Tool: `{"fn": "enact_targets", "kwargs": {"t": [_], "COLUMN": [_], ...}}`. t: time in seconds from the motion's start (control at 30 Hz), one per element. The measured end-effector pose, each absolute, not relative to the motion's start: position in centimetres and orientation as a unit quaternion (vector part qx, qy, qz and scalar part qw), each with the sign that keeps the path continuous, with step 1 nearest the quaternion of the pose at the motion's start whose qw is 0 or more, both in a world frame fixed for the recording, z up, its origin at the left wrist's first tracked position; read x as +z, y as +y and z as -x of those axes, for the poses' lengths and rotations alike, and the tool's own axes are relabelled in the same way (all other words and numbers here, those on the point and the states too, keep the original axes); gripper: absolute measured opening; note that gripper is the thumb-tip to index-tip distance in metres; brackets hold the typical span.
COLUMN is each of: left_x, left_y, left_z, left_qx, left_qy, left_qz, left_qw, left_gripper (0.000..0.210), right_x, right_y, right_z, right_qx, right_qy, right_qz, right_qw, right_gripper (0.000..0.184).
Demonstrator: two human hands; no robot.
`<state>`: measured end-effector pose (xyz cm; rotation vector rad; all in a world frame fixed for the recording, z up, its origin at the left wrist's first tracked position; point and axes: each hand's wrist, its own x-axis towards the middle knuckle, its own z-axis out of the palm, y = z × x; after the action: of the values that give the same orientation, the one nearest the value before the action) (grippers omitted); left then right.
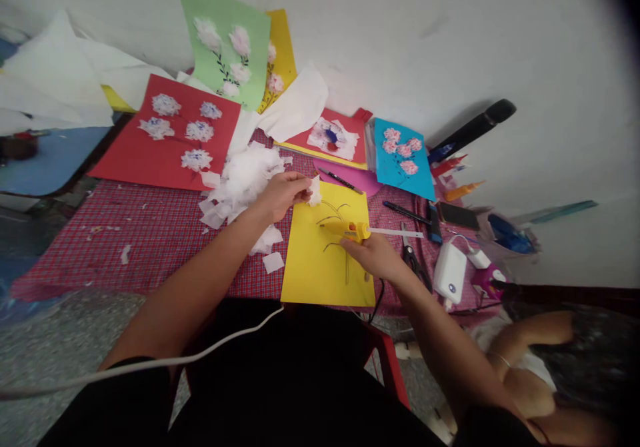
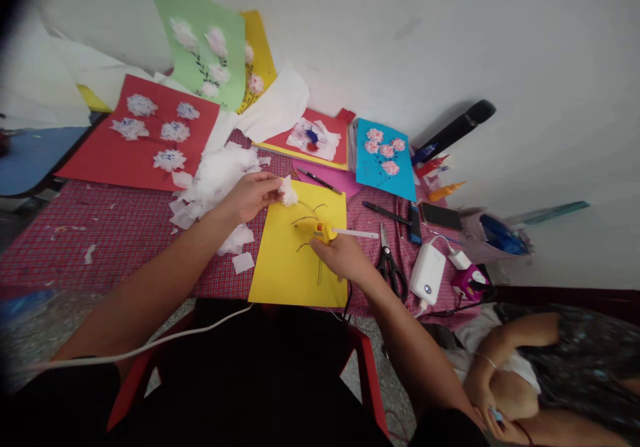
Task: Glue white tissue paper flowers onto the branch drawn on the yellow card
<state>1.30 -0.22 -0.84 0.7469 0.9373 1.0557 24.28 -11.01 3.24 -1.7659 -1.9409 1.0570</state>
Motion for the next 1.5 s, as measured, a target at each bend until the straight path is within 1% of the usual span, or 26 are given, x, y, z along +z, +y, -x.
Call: {"fn": "enact_targets", "kwargs": {"t": [0.07,0.13,0.27,0.43,0.63,0.93,1.07,1.23,1.37,1.5], "left_x": [-0.9,-0.9,-0.8,-0.5,-0.4,-0.8,-0.6,-0.8,-1.0,-0.9], "left_y": [-0.2,-0.2,-0.2,-0.3,-0.4,-0.2,-0.3,-0.2,-0.1,-0.2], "left_z": [-1.3,-1.3,-1.3,-1.3,-1.2,-1.3,-1.3,-1.3,-1.3,-1.3], "left_qx": [0.474,0.474,0.472,0.471,0.473,0.473,0.474,0.474,0.475,0.474], "left_qy": [0.417,0.414,0.416,0.418,0.416,0.415,0.414,0.414,0.412,0.414], "left_qz": [-0.335,-0.336,-0.337,-0.336,-0.336,-0.336,-0.337,-0.334,-0.337,-0.337], "left_qw": [0.699,0.701,0.700,0.700,0.701,0.701,0.700,0.702,0.701,0.700], "left_gripper": [0.015,0.015,0.015,0.014,0.015,0.015,0.017,0.016,0.017,0.018], "right_x": [3.4,3.5,3.3,3.0,3.2,3.0,2.9,2.9,3.2,3.4], "right_y": [-10.9,-10.8,-10.6,-10.2,-10.1,-10.3,-10.4,-10.6,-11.0,-11.4], "right_z": [-24.0,-23.9,-23.7,-23.2,-22.8,-23.3,-23.7,-24.1,-24.2,-24.3], "right_qx": [0.365,0.363,0.354,0.344,0.328,0.321,0.326,0.322,0.336,0.312], "right_qy": [-0.675,-0.674,-0.688,-0.707,-0.705,-0.710,-0.699,-0.691,-0.670,-0.685], "right_qz": [0.620,0.621,0.615,0.598,0.618,0.616,0.630,0.641,0.659,0.655], "right_qw": [0.166,0.169,0.150,0.152,0.115,0.114,0.096,0.094,0.064,0.062], "right_gripper": [0.035,0.037,0.031,0.028,0.025,0.027,0.030,0.030,0.033,0.032]}}
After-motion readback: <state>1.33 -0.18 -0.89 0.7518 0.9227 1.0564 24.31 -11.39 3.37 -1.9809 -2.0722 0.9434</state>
